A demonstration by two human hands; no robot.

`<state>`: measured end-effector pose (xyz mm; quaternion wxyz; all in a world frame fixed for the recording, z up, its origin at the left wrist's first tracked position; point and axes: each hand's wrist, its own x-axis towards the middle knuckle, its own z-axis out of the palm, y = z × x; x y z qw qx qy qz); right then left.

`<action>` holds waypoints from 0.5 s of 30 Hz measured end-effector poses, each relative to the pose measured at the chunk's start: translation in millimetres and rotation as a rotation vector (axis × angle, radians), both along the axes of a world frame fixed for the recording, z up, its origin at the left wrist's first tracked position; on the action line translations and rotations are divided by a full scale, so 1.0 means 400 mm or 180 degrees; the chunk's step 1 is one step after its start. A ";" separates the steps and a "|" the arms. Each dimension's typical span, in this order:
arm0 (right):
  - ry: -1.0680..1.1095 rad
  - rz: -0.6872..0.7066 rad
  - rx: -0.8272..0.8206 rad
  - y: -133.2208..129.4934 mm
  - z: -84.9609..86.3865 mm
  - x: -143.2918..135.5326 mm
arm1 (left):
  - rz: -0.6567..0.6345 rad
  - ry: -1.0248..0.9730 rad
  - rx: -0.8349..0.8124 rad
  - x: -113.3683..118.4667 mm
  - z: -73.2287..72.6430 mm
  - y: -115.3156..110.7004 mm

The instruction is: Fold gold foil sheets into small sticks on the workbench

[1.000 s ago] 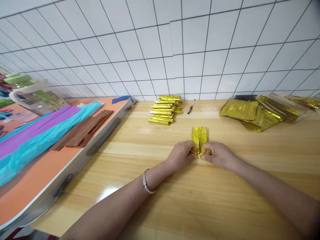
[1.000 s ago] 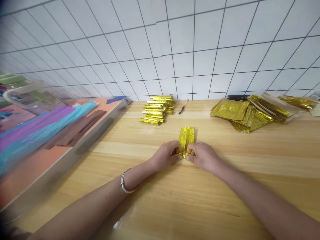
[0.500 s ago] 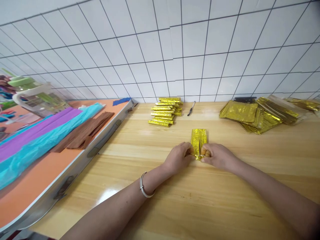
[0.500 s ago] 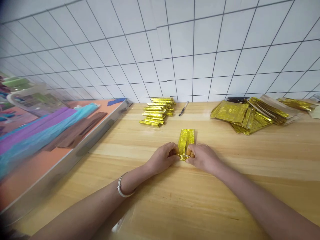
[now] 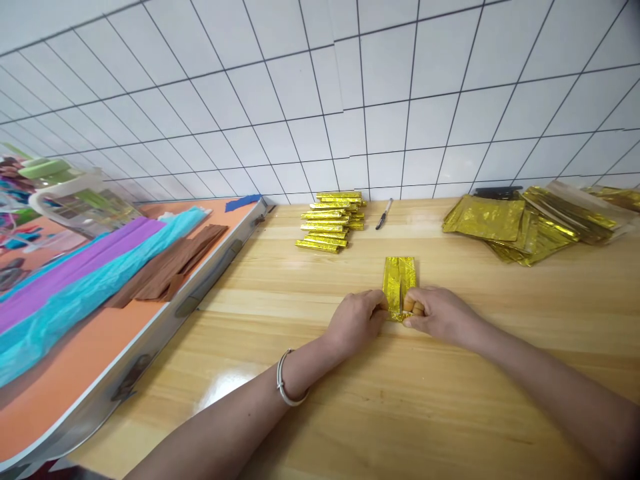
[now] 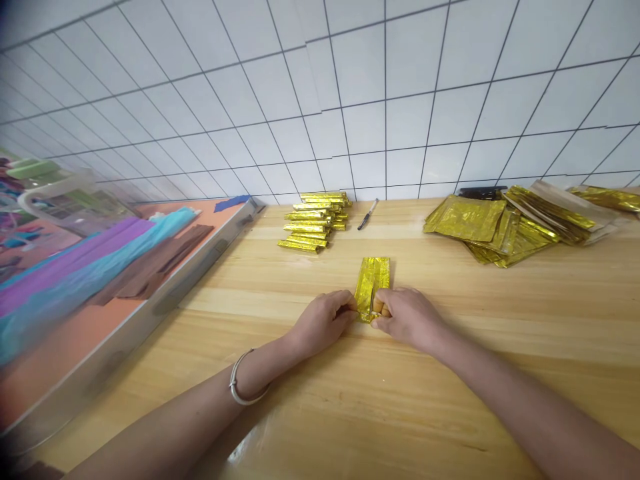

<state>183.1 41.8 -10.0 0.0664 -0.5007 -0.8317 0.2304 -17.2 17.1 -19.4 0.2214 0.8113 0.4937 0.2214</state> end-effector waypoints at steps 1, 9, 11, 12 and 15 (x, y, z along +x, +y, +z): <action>-0.0009 0.0002 0.0011 0.000 0.001 0.000 | 0.0016 0.0070 0.0042 0.001 0.000 -0.001; -0.0053 -0.0019 0.0055 -0.002 0.002 -0.002 | 0.0019 0.0597 0.0179 0.009 0.003 -0.006; -0.0050 0.0001 0.0069 -0.001 0.001 -0.002 | 0.0053 0.0630 0.0306 0.010 0.002 -0.011; -0.0047 0.0010 0.0076 0.000 0.000 -0.001 | 0.0033 0.0647 0.0407 0.011 0.001 -0.014; 0.0036 0.0005 0.0067 0.000 -0.005 0.001 | -0.0372 0.0745 0.0690 0.012 -0.003 -0.016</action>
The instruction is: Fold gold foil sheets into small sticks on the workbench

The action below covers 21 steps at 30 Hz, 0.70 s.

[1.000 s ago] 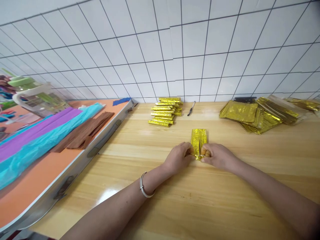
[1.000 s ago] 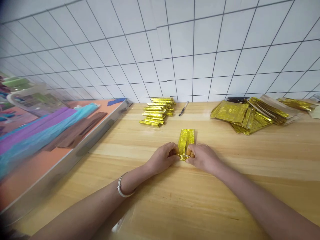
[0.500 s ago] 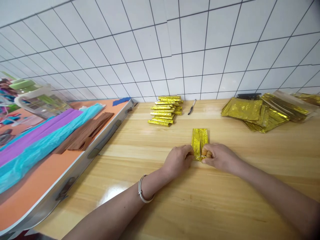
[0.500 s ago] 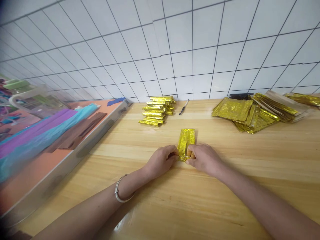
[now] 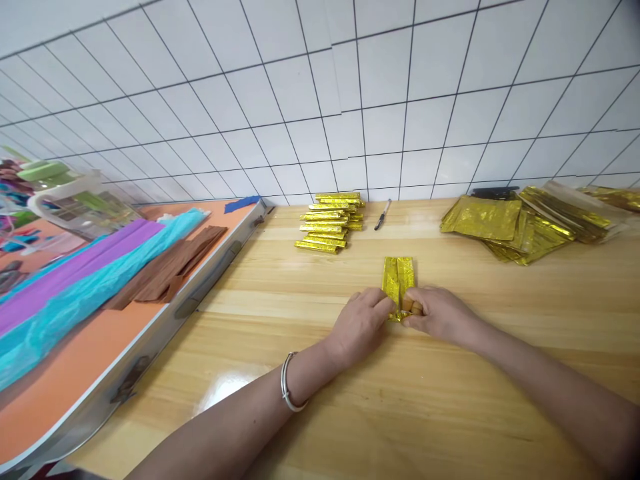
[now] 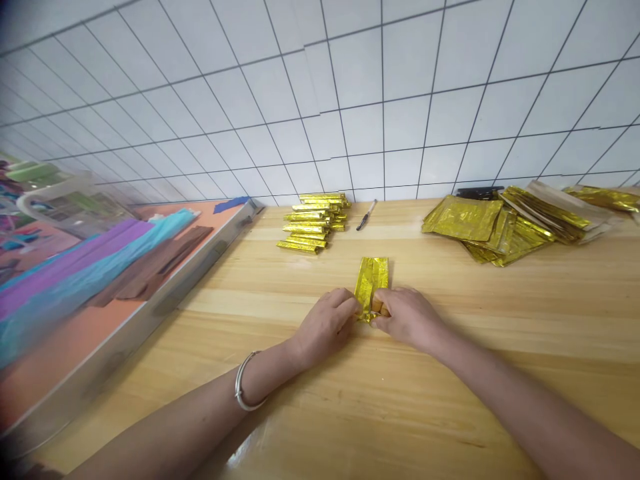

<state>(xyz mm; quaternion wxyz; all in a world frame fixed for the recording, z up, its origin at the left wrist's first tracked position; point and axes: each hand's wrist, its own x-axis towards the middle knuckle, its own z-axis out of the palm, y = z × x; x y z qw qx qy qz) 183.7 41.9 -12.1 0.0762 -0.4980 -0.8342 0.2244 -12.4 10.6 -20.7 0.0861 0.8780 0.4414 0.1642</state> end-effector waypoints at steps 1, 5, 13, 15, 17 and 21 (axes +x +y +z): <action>0.0066 0.0001 -0.0016 0.000 -0.003 0.001 | -0.0214 0.0054 0.0025 -0.001 -0.002 0.001; 0.0518 0.0014 -0.0334 -0.001 -0.023 0.012 | -0.0710 0.0073 -0.0043 -0.009 -0.006 0.013; 0.1422 -0.0063 -0.1051 -0.018 -0.015 0.038 | -0.0721 0.0421 0.0065 -0.019 0.014 -0.004; 0.1455 -0.0151 -0.0991 -0.026 -0.007 0.041 | -0.0744 0.0623 0.0188 -0.017 0.022 -0.016; 0.1387 -0.0198 -0.0851 -0.034 -0.004 0.041 | -0.0775 0.0787 0.0268 -0.015 0.028 -0.024; 0.1067 -0.0130 -0.0349 -0.048 -0.008 0.036 | -0.0716 0.0950 0.0358 -0.015 0.032 -0.028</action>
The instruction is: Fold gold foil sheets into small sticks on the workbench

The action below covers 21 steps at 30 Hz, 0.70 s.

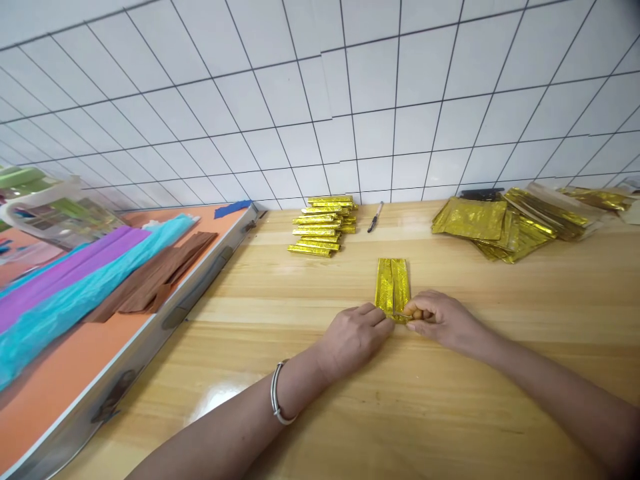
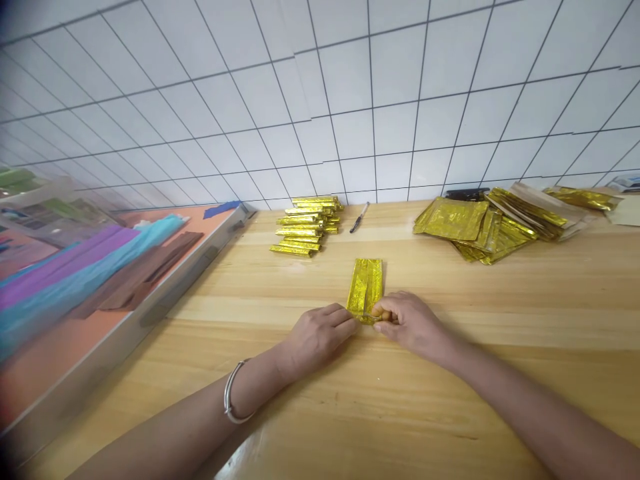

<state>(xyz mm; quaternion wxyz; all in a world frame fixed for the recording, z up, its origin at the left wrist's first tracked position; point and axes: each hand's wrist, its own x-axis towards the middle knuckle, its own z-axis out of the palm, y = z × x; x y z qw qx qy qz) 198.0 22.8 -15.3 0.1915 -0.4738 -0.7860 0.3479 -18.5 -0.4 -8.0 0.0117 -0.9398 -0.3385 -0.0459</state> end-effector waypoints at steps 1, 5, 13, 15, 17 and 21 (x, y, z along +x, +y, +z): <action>-0.0045 -0.0016 0.0099 -0.002 -0.002 -0.002 | 0.0006 0.0019 0.0030 -0.001 -0.001 0.000; -0.0152 -0.0003 0.0368 -0.001 -0.006 -0.009 | 0.0005 0.0040 0.0076 -0.007 -0.011 -0.001; -0.0370 0.0408 0.0558 0.014 0.002 -0.006 | 0.0446 -0.0341 -0.0151 0.000 -0.018 0.000; -0.0392 0.0428 0.0555 0.014 0.004 -0.007 | 0.0494 -0.0393 -0.0202 0.002 -0.016 0.001; -0.0425 0.0362 0.0562 0.011 0.004 -0.010 | 0.0513 -0.0396 -0.0207 0.003 -0.017 0.001; -0.0488 0.0149 0.0506 0.004 0.003 -0.020 | 0.0480 -0.0303 -0.0133 0.003 -0.021 -0.002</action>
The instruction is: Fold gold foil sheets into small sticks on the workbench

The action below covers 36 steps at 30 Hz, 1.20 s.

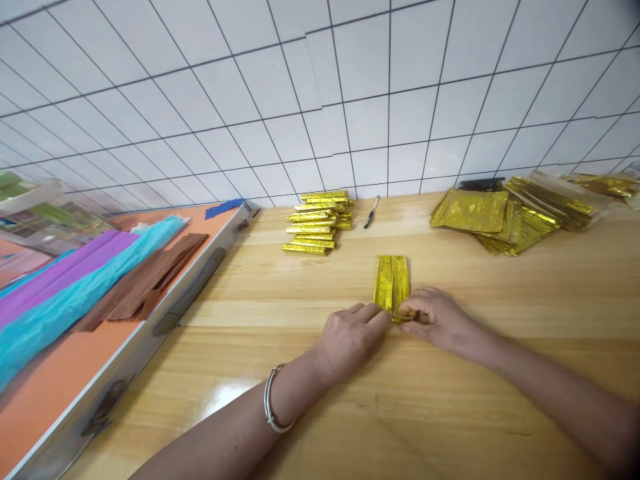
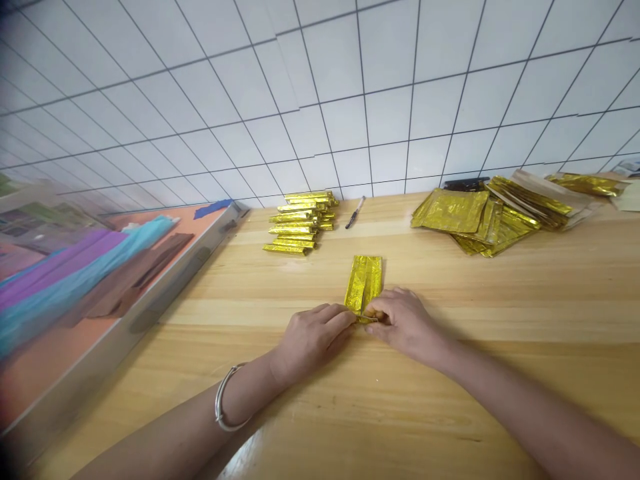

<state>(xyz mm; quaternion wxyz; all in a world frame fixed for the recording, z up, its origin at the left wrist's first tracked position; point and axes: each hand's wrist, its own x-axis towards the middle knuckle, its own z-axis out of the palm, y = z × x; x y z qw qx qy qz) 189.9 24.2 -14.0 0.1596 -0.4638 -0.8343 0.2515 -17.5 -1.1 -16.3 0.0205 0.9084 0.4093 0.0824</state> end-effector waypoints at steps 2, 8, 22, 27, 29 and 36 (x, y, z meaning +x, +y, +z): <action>-0.0030 -0.0033 0.0034 -0.002 -0.001 -0.004 | 0.0037 0.0030 0.0021 0.001 -0.001 -0.002; -0.0150 0.0096 0.0069 -0.004 -0.001 -0.003 | 0.0167 -0.0031 -0.0071 0.007 0.006 -0.004; -0.0125 -0.0076 0.0066 -0.013 0.001 -0.005 | 0.0311 -0.0465 -0.0273 0.016 0.001 0.010; -0.0163 -0.0001 0.0064 -0.012 -0.001 -0.002 | 0.0409 -0.0686 -0.0377 0.017 -0.003 0.018; -0.0162 -0.0012 0.0070 -0.011 -0.005 -0.003 | 0.0439 -0.0705 -0.0394 0.018 -0.001 0.019; 0.0032 -0.0193 0.0008 -0.014 -0.004 -0.007 | 0.0319 -0.0440 -0.0250 0.019 0.006 0.009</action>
